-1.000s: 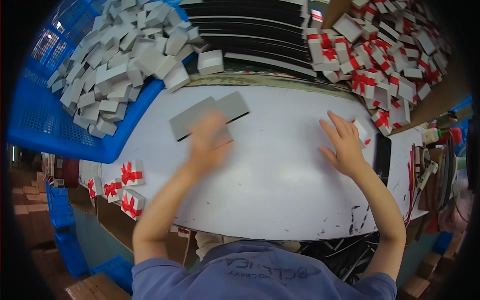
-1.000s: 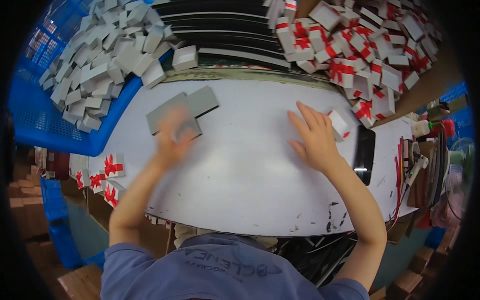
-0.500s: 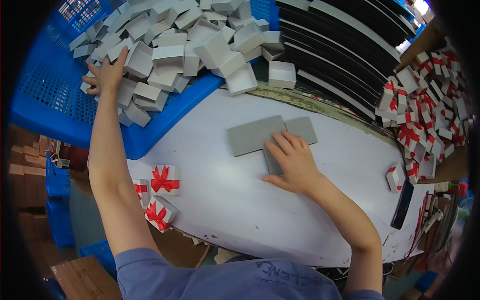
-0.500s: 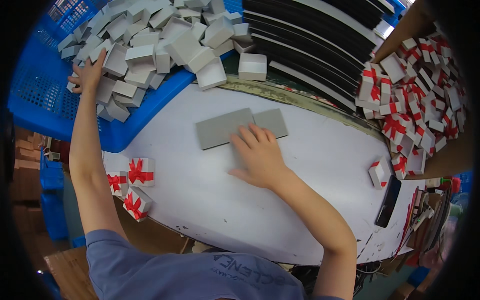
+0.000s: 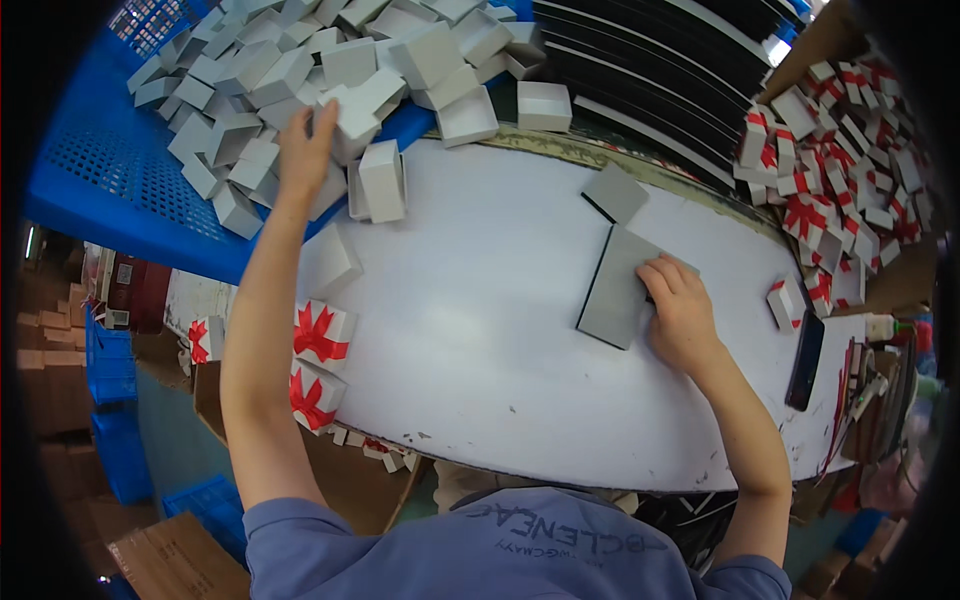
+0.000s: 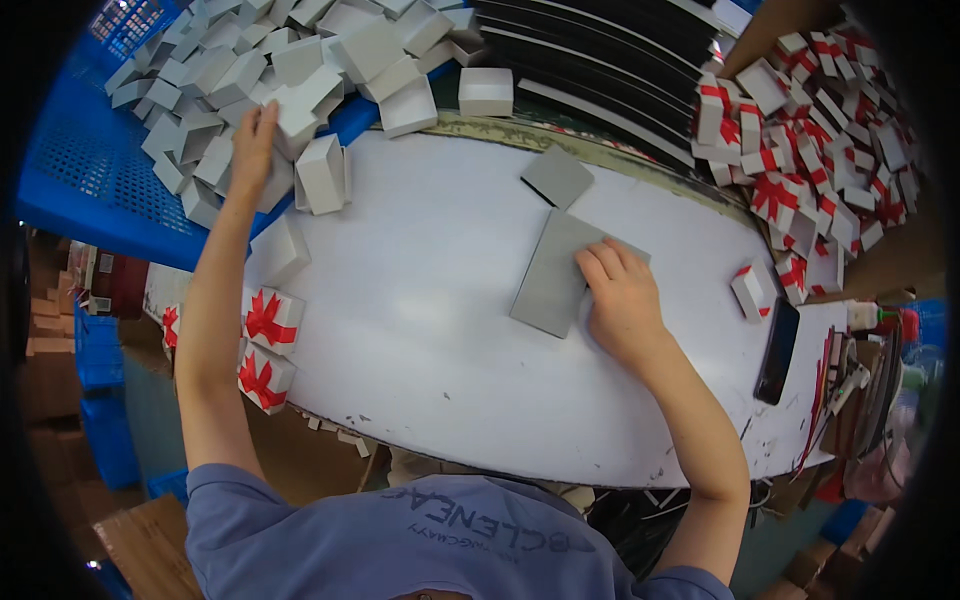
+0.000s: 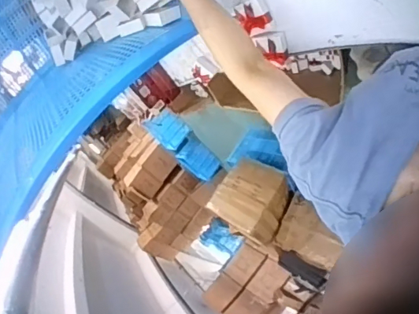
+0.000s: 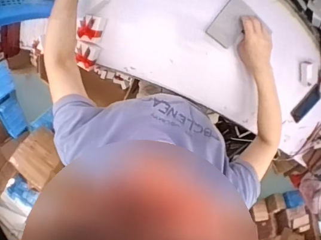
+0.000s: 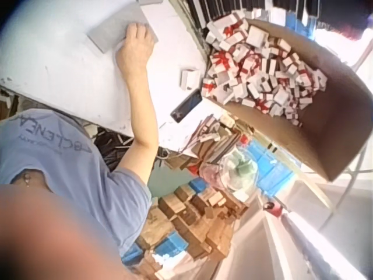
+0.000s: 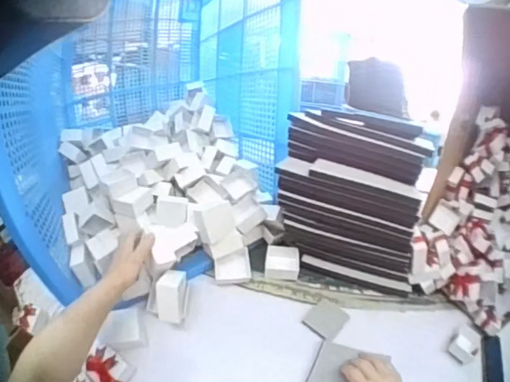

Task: Assembling and packaging small white gift boxes with red bows by placing cardboard inserts and lids.

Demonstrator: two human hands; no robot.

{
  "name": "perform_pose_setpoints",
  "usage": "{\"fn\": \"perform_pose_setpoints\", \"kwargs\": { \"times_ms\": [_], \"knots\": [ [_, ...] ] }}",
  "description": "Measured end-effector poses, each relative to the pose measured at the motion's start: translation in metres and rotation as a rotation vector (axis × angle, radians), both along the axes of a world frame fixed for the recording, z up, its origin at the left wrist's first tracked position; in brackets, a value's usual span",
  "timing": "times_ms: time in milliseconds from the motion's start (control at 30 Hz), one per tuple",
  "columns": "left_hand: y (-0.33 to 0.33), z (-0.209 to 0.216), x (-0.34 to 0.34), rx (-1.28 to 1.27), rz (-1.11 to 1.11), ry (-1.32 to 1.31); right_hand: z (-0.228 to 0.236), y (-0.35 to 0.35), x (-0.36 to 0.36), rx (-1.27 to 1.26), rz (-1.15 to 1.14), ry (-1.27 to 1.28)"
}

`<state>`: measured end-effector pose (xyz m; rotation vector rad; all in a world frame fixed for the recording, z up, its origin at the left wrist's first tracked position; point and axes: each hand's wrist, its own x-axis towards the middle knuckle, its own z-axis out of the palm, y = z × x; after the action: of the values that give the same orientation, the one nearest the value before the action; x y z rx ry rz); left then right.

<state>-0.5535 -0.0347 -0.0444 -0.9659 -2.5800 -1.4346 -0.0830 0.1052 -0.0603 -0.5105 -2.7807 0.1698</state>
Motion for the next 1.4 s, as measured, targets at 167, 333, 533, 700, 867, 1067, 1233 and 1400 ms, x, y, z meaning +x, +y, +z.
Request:
{"fn": "perform_pose_setpoints", "kwargs": {
  "times_ms": [167, 333, 533, 700, 867, 1067, 1233, 1400],
  "knots": [
    [0.035, -0.025, 0.098, -0.140, -0.033, 0.292, 0.015, -0.020, 0.022, 0.090, -0.050, -0.176],
    [0.042, -0.010, 0.152, -0.140, -0.444, 0.112, 0.001, -0.028, 0.022, 0.140, -0.098, -0.183],
    [0.003, 0.025, 0.219, 0.360, -0.644, 0.563, -0.026, -0.024, 0.007, -0.017, -0.038, -0.001],
    [-0.082, -0.015, 0.312, 0.309, -1.069, 0.421, -0.012, -0.031, 0.005, -0.075, 0.031, -0.050],
    [-0.099, -0.042, 0.325, 0.059, -0.921, 0.154, 0.010, -0.047, 0.014, -0.218, 0.050, 0.378],
    [-0.082, -0.061, 0.333, -0.002, -0.894, -0.063, 0.013, -0.098, 0.036, 0.010, 0.328, 0.226],
    [-0.073, -0.049, 0.337, -0.042, -1.061, 0.093, 0.018, -0.084, 0.047, -0.259, 0.344, 0.152],
    [-0.080, -0.025, 0.318, -0.264, -1.140, 0.457, 0.005, 0.052, 0.153, 0.307, -0.580, 0.099]
  ]
}}
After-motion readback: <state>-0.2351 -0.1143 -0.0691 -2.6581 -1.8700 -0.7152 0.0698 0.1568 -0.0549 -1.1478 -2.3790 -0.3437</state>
